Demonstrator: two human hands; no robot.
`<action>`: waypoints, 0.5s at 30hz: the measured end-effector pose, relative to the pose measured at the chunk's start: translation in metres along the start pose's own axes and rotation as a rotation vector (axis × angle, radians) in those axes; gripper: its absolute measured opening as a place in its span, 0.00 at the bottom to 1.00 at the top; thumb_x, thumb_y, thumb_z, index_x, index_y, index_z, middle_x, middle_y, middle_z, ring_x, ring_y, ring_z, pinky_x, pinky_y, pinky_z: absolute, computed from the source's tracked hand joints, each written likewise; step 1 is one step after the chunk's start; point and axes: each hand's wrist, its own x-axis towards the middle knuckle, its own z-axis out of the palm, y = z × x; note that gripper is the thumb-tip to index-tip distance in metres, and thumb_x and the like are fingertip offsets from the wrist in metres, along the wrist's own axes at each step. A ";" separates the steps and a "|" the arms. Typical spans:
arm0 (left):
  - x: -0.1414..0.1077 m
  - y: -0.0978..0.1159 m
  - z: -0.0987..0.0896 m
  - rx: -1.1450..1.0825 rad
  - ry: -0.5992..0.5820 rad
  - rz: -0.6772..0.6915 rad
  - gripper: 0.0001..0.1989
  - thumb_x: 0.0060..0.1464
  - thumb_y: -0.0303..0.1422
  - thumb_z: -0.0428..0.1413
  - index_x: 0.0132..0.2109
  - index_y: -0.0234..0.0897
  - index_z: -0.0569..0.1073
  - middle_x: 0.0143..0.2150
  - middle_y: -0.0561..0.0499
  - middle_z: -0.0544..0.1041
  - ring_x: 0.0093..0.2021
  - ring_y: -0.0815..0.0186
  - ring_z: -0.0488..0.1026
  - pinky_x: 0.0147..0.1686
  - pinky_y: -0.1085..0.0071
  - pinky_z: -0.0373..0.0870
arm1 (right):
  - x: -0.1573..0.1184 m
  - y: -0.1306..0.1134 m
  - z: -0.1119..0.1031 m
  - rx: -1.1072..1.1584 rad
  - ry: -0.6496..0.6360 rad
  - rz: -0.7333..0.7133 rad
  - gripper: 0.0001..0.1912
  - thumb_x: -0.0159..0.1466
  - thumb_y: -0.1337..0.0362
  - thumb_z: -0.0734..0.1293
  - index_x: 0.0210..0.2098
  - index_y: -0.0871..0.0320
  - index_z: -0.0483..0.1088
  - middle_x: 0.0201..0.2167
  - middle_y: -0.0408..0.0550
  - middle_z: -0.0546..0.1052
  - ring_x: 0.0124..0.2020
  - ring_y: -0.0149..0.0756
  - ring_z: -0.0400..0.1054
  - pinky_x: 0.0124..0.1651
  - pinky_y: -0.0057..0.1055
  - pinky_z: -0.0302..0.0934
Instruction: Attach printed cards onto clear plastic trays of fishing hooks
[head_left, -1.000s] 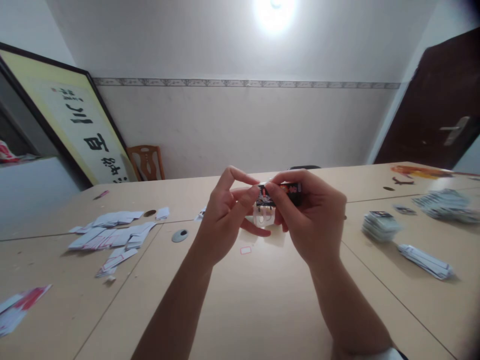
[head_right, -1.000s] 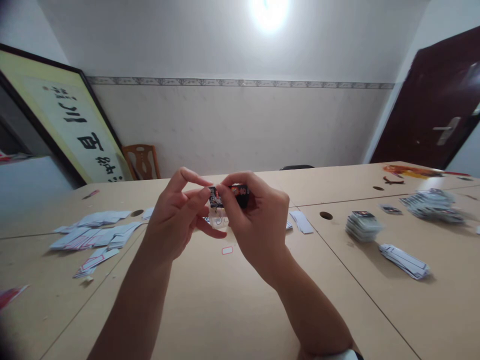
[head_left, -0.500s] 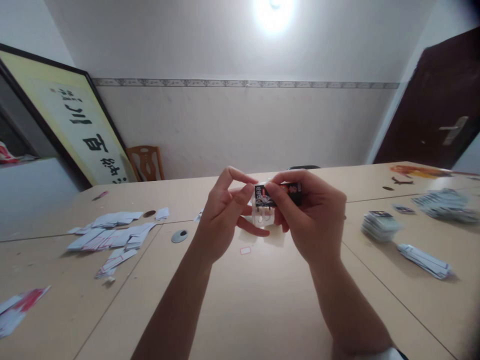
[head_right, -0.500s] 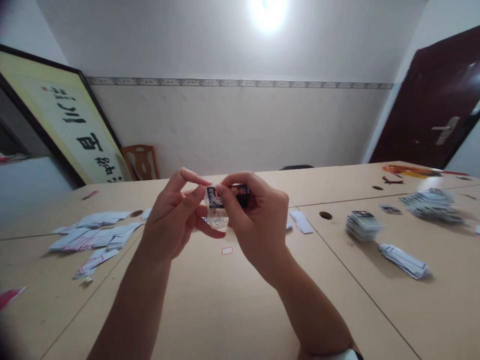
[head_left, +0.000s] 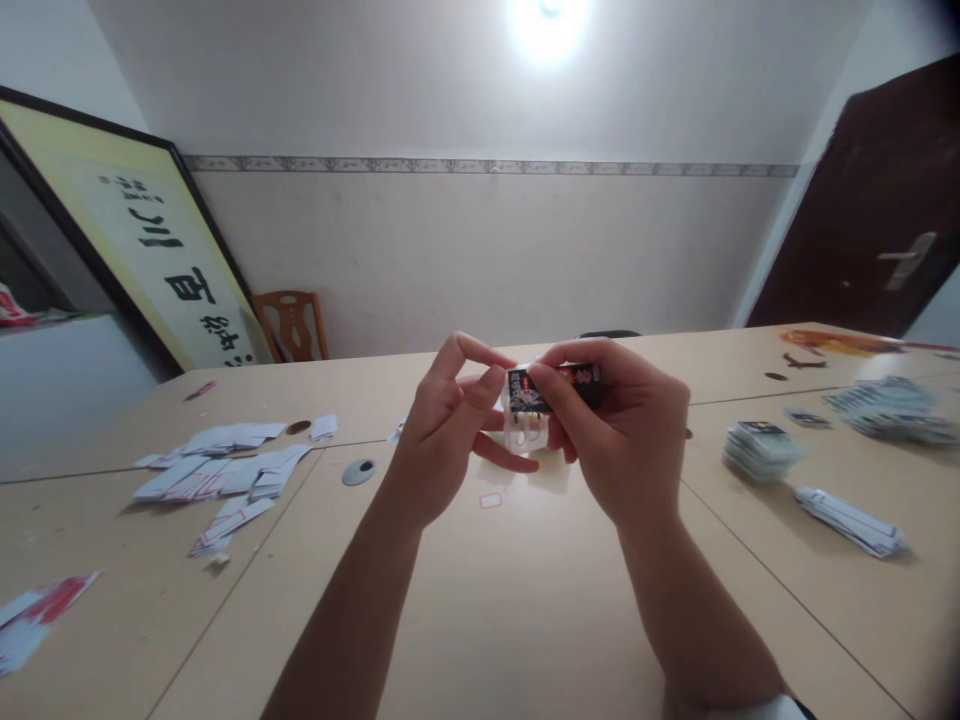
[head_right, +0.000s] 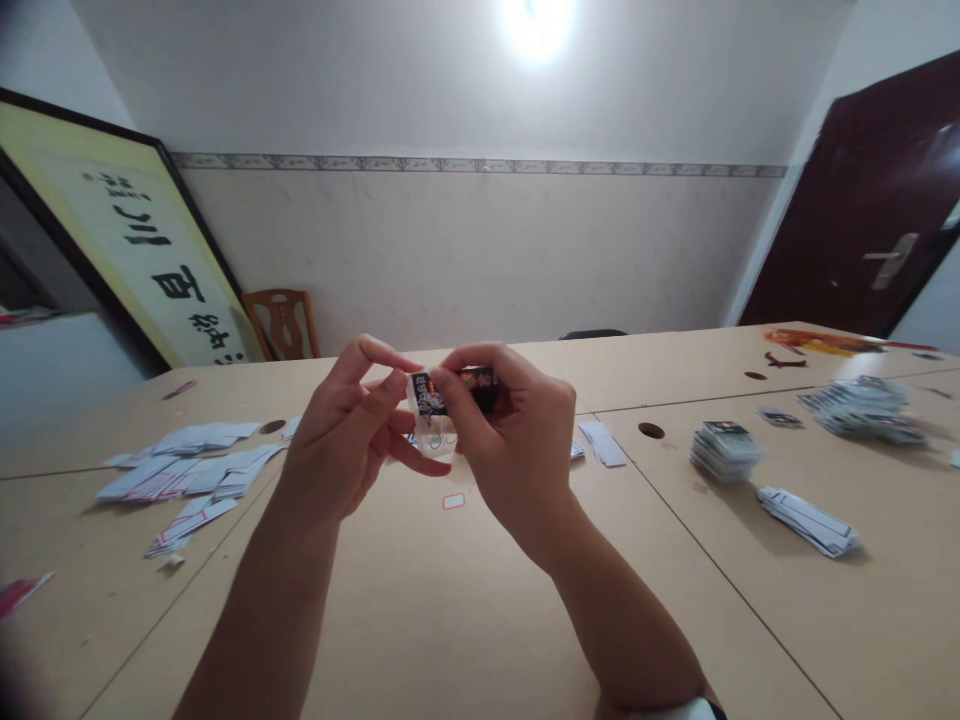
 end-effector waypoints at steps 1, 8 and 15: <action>0.000 0.000 0.000 0.000 0.000 0.001 0.09 0.64 0.39 0.56 0.44 0.40 0.66 0.32 0.54 0.77 0.33 0.61 0.82 0.26 0.69 0.82 | 0.000 0.000 0.000 0.002 0.002 -0.003 0.04 0.60 0.66 0.72 0.29 0.56 0.74 0.18 0.37 0.71 0.16 0.25 0.63 0.19 0.24 0.59; 0.000 -0.001 -0.001 -0.014 -0.007 0.003 0.09 0.63 0.39 0.56 0.44 0.40 0.65 0.34 0.54 0.78 0.34 0.61 0.82 0.27 0.69 0.82 | -0.001 -0.002 0.000 0.027 -0.002 0.026 0.04 0.60 0.66 0.71 0.29 0.56 0.74 0.18 0.37 0.71 0.14 0.24 0.63 0.16 0.22 0.58; 0.000 -0.002 -0.003 -0.033 -0.022 -0.027 0.10 0.63 0.40 0.56 0.44 0.40 0.65 0.36 0.53 0.78 0.35 0.60 0.83 0.27 0.68 0.83 | 0.000 -0.004 -0.001 0.061 -0.022 0.053 0.04 0.60 0.66 0.72 0.29 0.56 0.74 0.17 0.36 0.70 0.14 0.23 0.62 0.13 0.20 0.56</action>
